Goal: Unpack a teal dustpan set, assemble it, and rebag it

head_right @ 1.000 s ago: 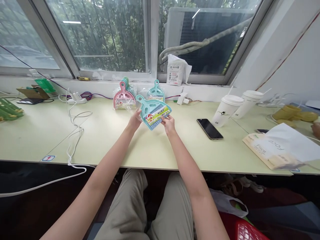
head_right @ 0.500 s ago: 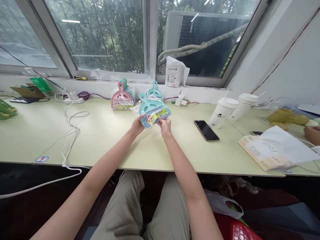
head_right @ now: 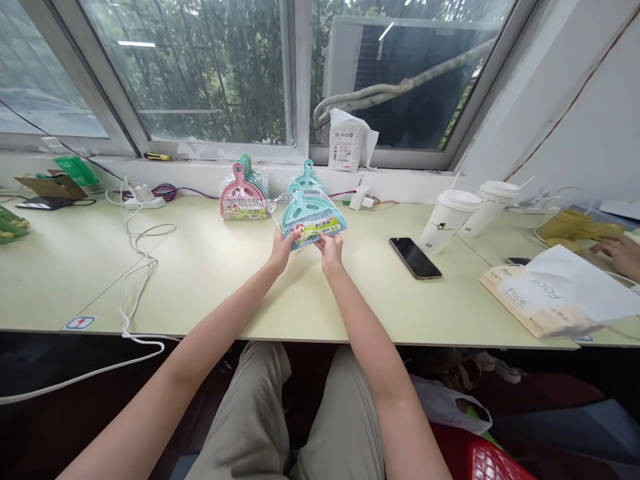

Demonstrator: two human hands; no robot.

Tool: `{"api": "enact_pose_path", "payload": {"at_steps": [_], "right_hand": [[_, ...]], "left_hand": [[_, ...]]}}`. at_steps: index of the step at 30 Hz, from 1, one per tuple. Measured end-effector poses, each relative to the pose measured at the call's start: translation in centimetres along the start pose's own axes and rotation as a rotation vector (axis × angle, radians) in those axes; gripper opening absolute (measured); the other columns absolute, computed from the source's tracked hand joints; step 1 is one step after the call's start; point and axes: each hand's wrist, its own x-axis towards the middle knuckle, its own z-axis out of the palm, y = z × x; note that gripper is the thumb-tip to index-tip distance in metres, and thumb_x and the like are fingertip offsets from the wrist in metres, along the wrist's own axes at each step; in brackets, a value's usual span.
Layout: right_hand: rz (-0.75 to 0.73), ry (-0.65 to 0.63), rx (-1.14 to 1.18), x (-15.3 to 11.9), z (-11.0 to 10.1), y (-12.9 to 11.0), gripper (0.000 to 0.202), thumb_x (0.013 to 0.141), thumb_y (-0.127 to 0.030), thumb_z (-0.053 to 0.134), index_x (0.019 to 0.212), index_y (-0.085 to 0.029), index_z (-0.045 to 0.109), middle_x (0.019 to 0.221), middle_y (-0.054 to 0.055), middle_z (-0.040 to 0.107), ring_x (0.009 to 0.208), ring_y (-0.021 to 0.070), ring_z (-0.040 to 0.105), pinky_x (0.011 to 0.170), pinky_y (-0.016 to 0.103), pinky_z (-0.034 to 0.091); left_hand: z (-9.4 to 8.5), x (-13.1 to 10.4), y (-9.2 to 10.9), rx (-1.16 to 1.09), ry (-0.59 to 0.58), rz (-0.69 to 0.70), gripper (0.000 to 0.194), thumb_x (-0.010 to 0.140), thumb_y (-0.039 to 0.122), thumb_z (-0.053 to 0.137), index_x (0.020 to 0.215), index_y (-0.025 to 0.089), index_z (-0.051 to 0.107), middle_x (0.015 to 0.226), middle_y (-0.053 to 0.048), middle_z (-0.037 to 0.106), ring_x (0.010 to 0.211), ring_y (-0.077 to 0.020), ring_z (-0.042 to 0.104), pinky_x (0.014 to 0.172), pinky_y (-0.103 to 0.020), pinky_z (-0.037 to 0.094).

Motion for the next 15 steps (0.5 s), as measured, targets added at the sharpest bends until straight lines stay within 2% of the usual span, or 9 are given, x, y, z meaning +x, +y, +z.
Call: {"api": "enact_pose_path", "payload": {"at_steps": [2,5,10,15], "right_hand": [[0.056,-0.010,0.000,0.4,-0.2,-0.2,0.021,0.070,-0.004,0.059,0.085,-0.018,0.057,0.079,0.000,0.071,0.077,0.0152,0.070,0.080,0.034,0.060],[0.108,0.021,0.008,1.3,-0.9,-0.5,0.017,0.073,-0.005,0.058,0.085,-0.018,0.057,0.074,-0.001,0.069,0.072,0.0135,0.069,0.077,0.032,0.060],[0.106,0.119,0.049,2.4,-2.3,-1.0,0.013,0.078,-0.014,0.063,0.090,-0.018,0.059,0.077,-0.001,0.068,0.072,0.0119,0.067,0.074,0.028,0.059],[0.188,0.235,0.027,2.9,-3.1,-1.5,0.019,0.081,-0.029,0.064,0.096,-0.018,0.060,0.078,0.001,0.068,0.074,0.0137,0.067,0.074,0.030,0.058]], "left_hand": [[-0.1,0.1,-0.5,0.059,0.035,0.031,0.045,0.073,0.024,0.065,0.115,0.020,0.049,0.114,-0.006,0.063,0.107,-0.0209,0.060,0.094,-0.034,0.045],[0.1,-0.2,-0.9,0.167,0.043,0.096,0.044,0.078,0.025,0.062,0.119,0.020,0.046,0.116,-0.007,0.062,0.111,-0.0222,0.058,0.096,-0.034,0.044],[1.0,-1.5,-0.6,0.296,-0.048,0.223,0.054,0.084,0.033,0.059,0.132,0.022,0.037,0.126,-0.009,0.058,0.119,-0.0236,0.054,0.100,-0.034,0.041],[1.4,-2.5,-0.2,0.410,-0.115,0.242,0.063,0.088,0.044,0.054,0.141,0.021,0.029,0.127,-0.012,0.058,0.118,-0.0271,0.055,0.100,-0.038,0.041]]}}
